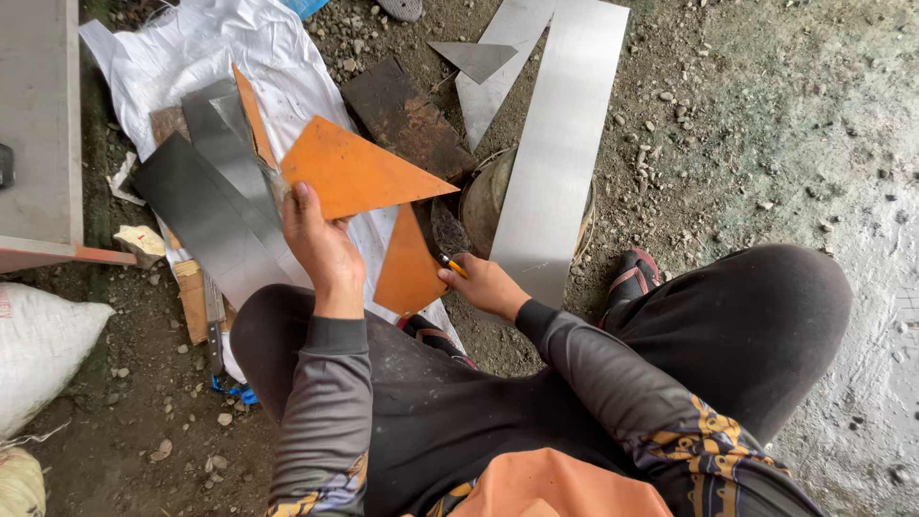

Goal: The person sits on the ground and uses a pencil and an orange template to mark shapes onto long metal sheets. They repeatedly position the template, trace its outline, and move it to new locations along the sheet.

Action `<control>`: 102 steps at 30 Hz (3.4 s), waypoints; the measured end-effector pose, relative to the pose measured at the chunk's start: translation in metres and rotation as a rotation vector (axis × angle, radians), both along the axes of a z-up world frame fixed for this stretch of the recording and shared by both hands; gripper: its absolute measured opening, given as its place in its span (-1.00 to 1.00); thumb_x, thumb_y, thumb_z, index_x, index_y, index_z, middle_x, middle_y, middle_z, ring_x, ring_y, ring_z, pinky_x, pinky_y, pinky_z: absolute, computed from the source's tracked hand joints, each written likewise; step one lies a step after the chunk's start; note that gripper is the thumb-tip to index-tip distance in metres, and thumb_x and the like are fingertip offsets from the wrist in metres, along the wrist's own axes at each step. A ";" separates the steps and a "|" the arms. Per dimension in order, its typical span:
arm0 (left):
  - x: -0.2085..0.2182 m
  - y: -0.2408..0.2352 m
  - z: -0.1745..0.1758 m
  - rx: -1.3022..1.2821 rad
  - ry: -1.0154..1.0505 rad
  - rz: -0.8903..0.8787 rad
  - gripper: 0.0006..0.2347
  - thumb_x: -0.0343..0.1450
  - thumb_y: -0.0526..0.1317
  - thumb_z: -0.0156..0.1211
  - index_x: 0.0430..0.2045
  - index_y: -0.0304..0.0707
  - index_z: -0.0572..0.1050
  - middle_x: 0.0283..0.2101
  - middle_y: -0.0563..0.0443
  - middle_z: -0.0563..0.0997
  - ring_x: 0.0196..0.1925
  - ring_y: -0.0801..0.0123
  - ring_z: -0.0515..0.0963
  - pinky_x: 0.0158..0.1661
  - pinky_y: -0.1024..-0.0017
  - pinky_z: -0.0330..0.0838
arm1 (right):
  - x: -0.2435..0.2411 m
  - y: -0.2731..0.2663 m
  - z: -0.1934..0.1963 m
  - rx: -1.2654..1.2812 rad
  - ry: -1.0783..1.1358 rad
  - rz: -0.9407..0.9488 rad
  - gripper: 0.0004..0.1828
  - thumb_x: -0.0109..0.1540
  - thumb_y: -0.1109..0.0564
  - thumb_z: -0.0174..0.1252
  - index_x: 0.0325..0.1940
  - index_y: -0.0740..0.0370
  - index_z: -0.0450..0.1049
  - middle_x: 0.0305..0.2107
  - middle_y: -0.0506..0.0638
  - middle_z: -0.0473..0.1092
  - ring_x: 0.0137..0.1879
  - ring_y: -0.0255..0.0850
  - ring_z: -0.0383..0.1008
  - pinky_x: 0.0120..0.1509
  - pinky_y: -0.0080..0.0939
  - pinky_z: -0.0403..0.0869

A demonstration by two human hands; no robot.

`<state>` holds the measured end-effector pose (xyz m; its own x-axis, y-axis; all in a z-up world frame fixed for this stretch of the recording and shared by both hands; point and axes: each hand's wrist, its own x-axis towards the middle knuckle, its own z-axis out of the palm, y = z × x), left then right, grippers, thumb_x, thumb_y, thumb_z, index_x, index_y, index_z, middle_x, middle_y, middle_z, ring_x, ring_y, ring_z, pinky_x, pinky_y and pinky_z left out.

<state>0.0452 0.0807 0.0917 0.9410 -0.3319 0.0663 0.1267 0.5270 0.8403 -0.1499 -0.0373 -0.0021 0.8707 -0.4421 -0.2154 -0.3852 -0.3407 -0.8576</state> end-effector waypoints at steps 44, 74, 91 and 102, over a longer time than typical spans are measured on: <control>-0.146 -0.057 -0.185 1.365 -0.421 -0.229 -0.51 0.60 0.07 -0.21 -0.39 -0.47 0.49 -0.32 -0.47 0.61 -0.25 -0.39 0.55 -0.23 -0.15 0.40 | -0.136 -0.124 0.111 0.142 -0.246 -0.462 -0.78 0.42 0.09 0.15 -0.07 0.34 0.48 -0.35 -0.06 0.47 -0.27 -0.32 0.41 -0.17 -0.26 0.45; -0.148 -0.057 -0.206 1.058 -0.346 -0.400 -0.65 0.57 0.01 -0.07 -0.29 -0.36 0.46 -0.25 -0.39 0.61 -0.16 -0.34 0.55 -0.20 -0.07 0.41 | -0.104 -0.095 -0.026 -0.301 0.246 -0.181 -0.60 0.33 0.01 0.14 0.10 0.36 0.38 -0.29 0.37 0.49 -0.16 0.29 0.54 -0.11 0.16 0.47; -0.017 0.004 -0.347 1.501 0.204 0.068 -0.72 0.44 -0.11 0.19 -0.27 -0.45 0.61 -0.12 -0.44 0.65 -0.02 -0.25 0.61 -0.02 -0.02 0.49 | -0.078 -0.088 0.014 -0.192 0.218 -0.193 -0.68 0.35 0.03 0.13 -0.04 0.39 0.38 -0.32 0.31 0.48 -0.20 0.17 0.56 -0.11 0.08 0.47; 0.004 0.012 -0.295 1.920 -0.139 -0.216 -0.14 0.18 0.05 0.55 0.26 -0.42 0.17 0.33 -0.32 0.19 0.41 -0.16 0.11 0.31 0.06 0.13 | -0.067 -0.085 0.048 0.011 0.203 -0.306 -0.73 0.34 0.07 0.14 -0.03 0.34 0.42 -0.37 0.15 0.46 -0.27 -0.15 0.45 -0.14 -0.13 0.45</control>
